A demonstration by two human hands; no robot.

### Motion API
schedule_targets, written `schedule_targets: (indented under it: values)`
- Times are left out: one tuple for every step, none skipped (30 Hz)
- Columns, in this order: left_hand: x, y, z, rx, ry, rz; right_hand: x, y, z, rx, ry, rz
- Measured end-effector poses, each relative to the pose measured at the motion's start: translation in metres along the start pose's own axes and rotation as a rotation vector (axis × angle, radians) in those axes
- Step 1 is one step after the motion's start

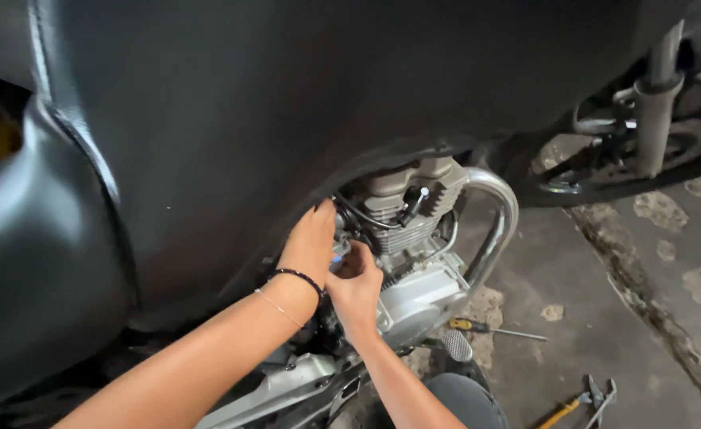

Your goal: The person uses a screwdriver to loosen and remove screws from a component on the motorcycle engine. After removing the screws, they detach the component by hand.

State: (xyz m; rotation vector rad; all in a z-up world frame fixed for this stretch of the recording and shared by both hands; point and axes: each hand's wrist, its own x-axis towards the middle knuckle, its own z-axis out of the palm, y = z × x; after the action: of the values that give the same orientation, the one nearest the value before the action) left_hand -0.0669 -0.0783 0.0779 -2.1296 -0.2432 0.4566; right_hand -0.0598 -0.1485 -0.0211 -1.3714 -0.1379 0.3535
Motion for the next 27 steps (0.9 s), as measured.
schedule_targets:
  values:
    - [-0.004,-0.003,-0.006,0.02,-0.01,0.0,-0.002,0.0,-0.001,-0.032,0.015,-0.01]
    - [-0.008,-0.005,-0.013,0.04,-0.021,0.001,-0.004,0.001,-0.002,-0.064,0.029,-0.02]
    - [-0.011,-0.003,-0.013,0.033,-0.026,0.006,-0.006,0.003,-0.002,-0.071,0.027,-0.013]
    - [-0.014,-0.002,-0.013,0.04,-0.046,0.011,-0.008,0.004,-0.003,-0.046,0.025,0.018]
    - [-0.012,-0.004,-0.014,0.055,-0.055,0.008,-0.003,0.004,0.0,-0.013,0.026,0.037]
    - [-0.008,-0.001,-0.012,0.056,-0.05,0.005,-0.002,0.002,-0.001,-0.012,0.028,0.031]
    - [-0.007,0.002,-0.009,0.06,-0.059,0.005,-0.004,-0.001,-0.002,-0.016,0.026,0.041]
    - [-0.005,0.004,-0.006,0.064,-0.069,0.006,-0.006,-0.003,-0.003,-0.019,0.024,0.051]
    - [-0.005,0.005,-0.005,0.062,-0.064,0.007,-0.007,0.003,-0.004,-0.022,0.028,0.049]
    - [-0.006,0.007,-0.005,0.043,-0.048,0.003,-0.008,0.009,-0.006,-0.033,0.022,-0.028]
    - [-0.003,0.004,-0.004,0.031,-0.025,-0.009,-0.005,0.013,-0.004,-0.037,0.016,-0.115]
    - [0.001,0.002,-0.005,0.034,-0.014,-0.016,-0.002,0.022,-0.003,-0.034,0.02,-0.126]
    - [-0.004,0.002,-0.004,-0.001,0.003,-0.029,-0.007,0.033,-0.003,0.022,-0.061,-0.114]
    - [-0.008,0.003,-0.003,-0.036,0.021,-0.042,-0.012,0.044,-0.005,0.078,-0.142,-0.1]
    - [-0.011,0.005,-0.003,-0.043,0.021,-0.039,-0.016,0.051,-0.008,0.071,-0.141,-0.098]
    - [-0.013,0.006,-0.003,-0.105,0.02,-0.06,-0.019,0.058,-0.011,0.124,-0.191,-0.066]
    - [-0.006,0.0,-0.005,-0.15,0.038,-0.085,-0.01,0.061,-0.008,0.189,-0.233,-0.054]
    - [0.006,0.003,-0.002,-0.142,0.057,-0.088,-0.003,0.046,-0.006,0.194,-0.223,-0.072]
    - [0.009,0.012,0.002,-0.249,0.067,-0.129,-0.008,0.034,-0.008,0.238,-0.271,0.043]
    - [0.013,0.022,0.007,-0.355,0.076,-0.171,-0.012,0.024,-0.011,0.281,-0.319,0.158]
    - [0.014,0.028,0.013,-0.363,0.065,-0.162,0.003,0.045,-0.016,0.276,-0.316,0.173]
    - [0.015,0.035,0.019,-0.402,0.082,-0.214,0.017,0.067,-0.021,0.195,-0.369,0.198]
    - [0.023,0.034,0.025,-0.429,0.115,-0.271,0.039,0.086,-0.02,0.124,-0.418,0.205]
    - [0.025,0.035,0.031,-0.424,0.12,-0.268,0.042,0.074,-0.025,0.128,-0.413,0.202]
    - [0.024,0.038,0.037,-0.413,0.156,-0.28,0.042,0.063,-0.03,0.119,-0.448,0.234]
    - [0.024,0.04,0.044,-0.401,0.193,-0.293,0.042,0.051,-0.035,0.11,-0.482,0.265]
    - [0.015,0.04,0.034,-0.396,0.193,-0.295,0.037,0.058,-0.025,0.113,-0.485,0.263]
